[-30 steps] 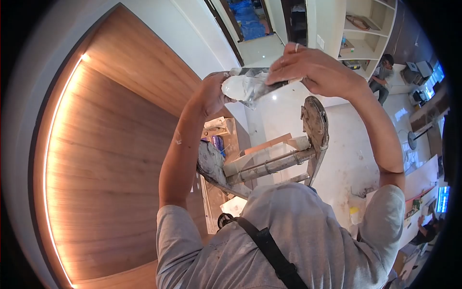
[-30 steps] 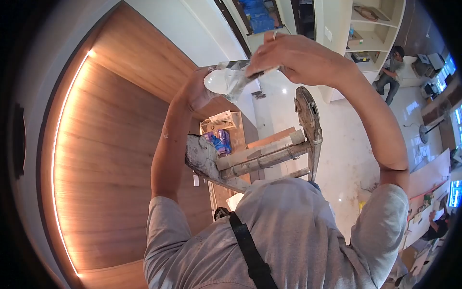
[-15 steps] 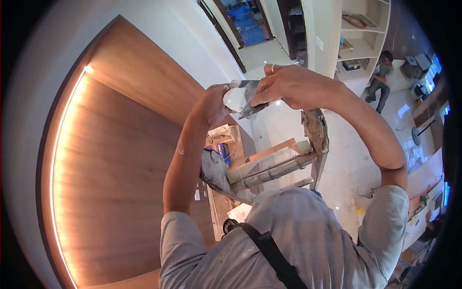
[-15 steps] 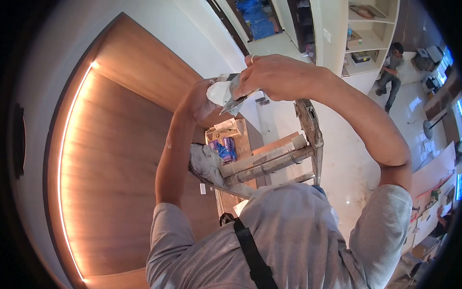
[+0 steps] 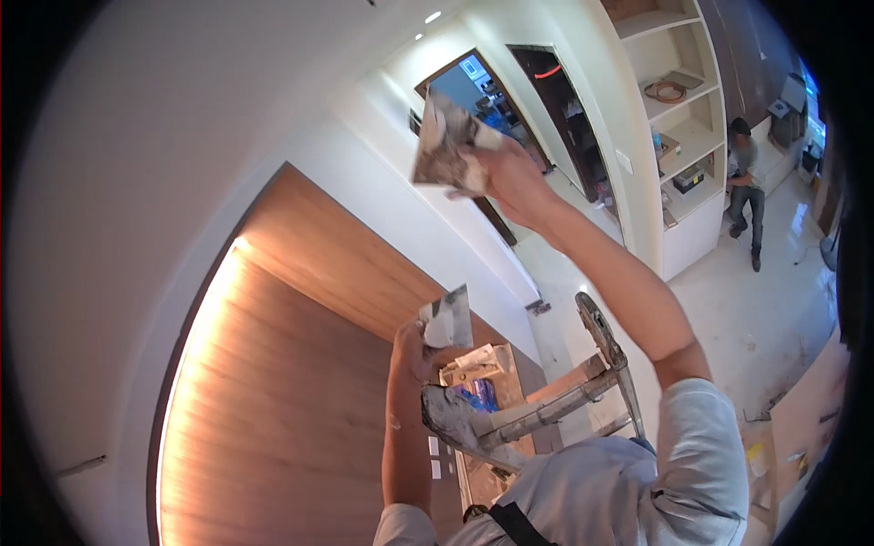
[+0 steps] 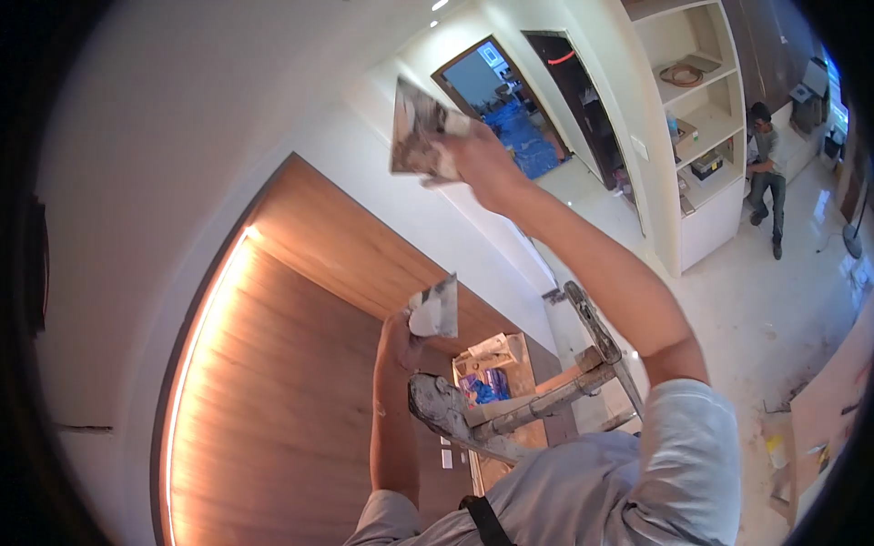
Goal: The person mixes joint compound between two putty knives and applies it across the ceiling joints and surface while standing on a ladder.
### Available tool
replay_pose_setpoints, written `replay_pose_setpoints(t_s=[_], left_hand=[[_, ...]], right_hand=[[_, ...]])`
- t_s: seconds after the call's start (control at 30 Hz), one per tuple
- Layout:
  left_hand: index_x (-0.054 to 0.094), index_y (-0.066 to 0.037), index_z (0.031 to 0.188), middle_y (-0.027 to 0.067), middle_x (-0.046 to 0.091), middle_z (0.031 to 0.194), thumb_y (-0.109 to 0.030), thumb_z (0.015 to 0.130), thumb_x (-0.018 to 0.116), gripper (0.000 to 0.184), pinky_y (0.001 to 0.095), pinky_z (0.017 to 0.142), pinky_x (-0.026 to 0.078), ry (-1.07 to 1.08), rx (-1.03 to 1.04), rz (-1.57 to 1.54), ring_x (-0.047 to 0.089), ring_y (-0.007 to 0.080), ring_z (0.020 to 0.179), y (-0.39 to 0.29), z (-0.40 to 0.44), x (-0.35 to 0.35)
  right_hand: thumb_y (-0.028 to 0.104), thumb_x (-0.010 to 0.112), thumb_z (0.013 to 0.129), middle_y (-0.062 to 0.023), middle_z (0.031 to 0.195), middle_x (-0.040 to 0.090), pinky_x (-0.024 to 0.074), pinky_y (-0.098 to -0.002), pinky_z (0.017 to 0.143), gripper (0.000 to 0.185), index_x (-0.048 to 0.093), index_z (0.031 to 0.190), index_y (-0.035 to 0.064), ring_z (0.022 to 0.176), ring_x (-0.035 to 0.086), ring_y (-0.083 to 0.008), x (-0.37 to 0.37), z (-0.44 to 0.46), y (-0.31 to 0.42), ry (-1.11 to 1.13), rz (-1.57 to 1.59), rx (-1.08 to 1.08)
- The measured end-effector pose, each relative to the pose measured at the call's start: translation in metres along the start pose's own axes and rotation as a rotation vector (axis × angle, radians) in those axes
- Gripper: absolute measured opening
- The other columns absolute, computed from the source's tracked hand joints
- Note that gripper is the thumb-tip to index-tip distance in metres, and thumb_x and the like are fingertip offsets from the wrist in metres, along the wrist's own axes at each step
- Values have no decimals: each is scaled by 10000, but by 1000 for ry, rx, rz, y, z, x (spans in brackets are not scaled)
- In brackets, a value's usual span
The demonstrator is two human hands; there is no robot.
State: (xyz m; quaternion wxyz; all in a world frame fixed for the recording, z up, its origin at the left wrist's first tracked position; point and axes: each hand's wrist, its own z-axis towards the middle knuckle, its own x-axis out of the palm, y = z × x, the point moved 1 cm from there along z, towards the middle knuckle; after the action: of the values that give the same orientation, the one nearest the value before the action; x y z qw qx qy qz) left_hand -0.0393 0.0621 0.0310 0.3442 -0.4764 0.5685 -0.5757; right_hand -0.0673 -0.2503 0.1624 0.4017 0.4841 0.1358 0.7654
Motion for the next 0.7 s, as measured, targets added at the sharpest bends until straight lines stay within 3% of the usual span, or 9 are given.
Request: replay_pose_setpoints(t_s=[0.1, 0.3, 0.4, 0.43, 0.63, 0.7], left_hand=[[584, 72, 1245, 159, 687, 1099, -120, 1017, 374, 366, 345, 747, 633, -14, 4, 138, 719, 236, 912, 14, 10, -9], [608, 33, 1231, 121, 706, 1032, -148, 1032, 359, 367, 352, 647, 621, -34, -85, 290, 718, 205, 830, 31, 25, -21], [610, 27, 1227, 115, 708, 1021, -156, 1038, 349, 371, 357, 649, 618, 26, -79, 298, 716, 200, 819, 33, 31, -25], [608, 27, 1229, 115, 708, 1019, -158, 1039, 346, 373, 358, 656, 619, 38, -75, 303, 717, 200, 820, 34, 31, -26], [628, 9, 1173, 99, 696, 982, -145, 1024, 378, 330, 353, 705, 608, 71, -33, 213, 699, 195, 820, 29, 25, -15], [640, 6, 1139, 91, 690, 957, -129, 1013, 395, 307, 347, 719, 601, 50, -24, 194, 690, 191, 814, 26, 19, -6]], right_hand=[[81, 493, 999, -148, 1107, 656, 610, -434, 865, 213, 583, 1173, -3, 1013, 668, -260, 27, 63, 10, -126, 390, -64], [31, 435, 981, -174, 1157, 567, 658, -402, 848, 217, 481, 1185, -25, 1001, 651, -280, 91, 139, 27, -149, 546, -348], [42, 424, 978, -172, 1202, 540, 671, -365, 832, 296, 406, 1266, -22, 1041, 641, -271, 118, 138, 40, -291, 623, -224], [50, 413, 971, -140, 1213, 536, 659, -391, 851, 369, 370, 1337, 60, 1074, 630, -255, 120, 142, 41, -217, 597, -286], [67, 418, 961, -49, 1187, 534, 512, -334, 804, 594, 317, 1526, 217, 896, 571, -172, 151, 155, 54, -222, 626, -385], [65, 419, 956, -31, 1158, 545, 483, -316, 794, 631, 291, 1556, 210, 859, 539, -151, 160, 157, 49, -249, 600, -399]])
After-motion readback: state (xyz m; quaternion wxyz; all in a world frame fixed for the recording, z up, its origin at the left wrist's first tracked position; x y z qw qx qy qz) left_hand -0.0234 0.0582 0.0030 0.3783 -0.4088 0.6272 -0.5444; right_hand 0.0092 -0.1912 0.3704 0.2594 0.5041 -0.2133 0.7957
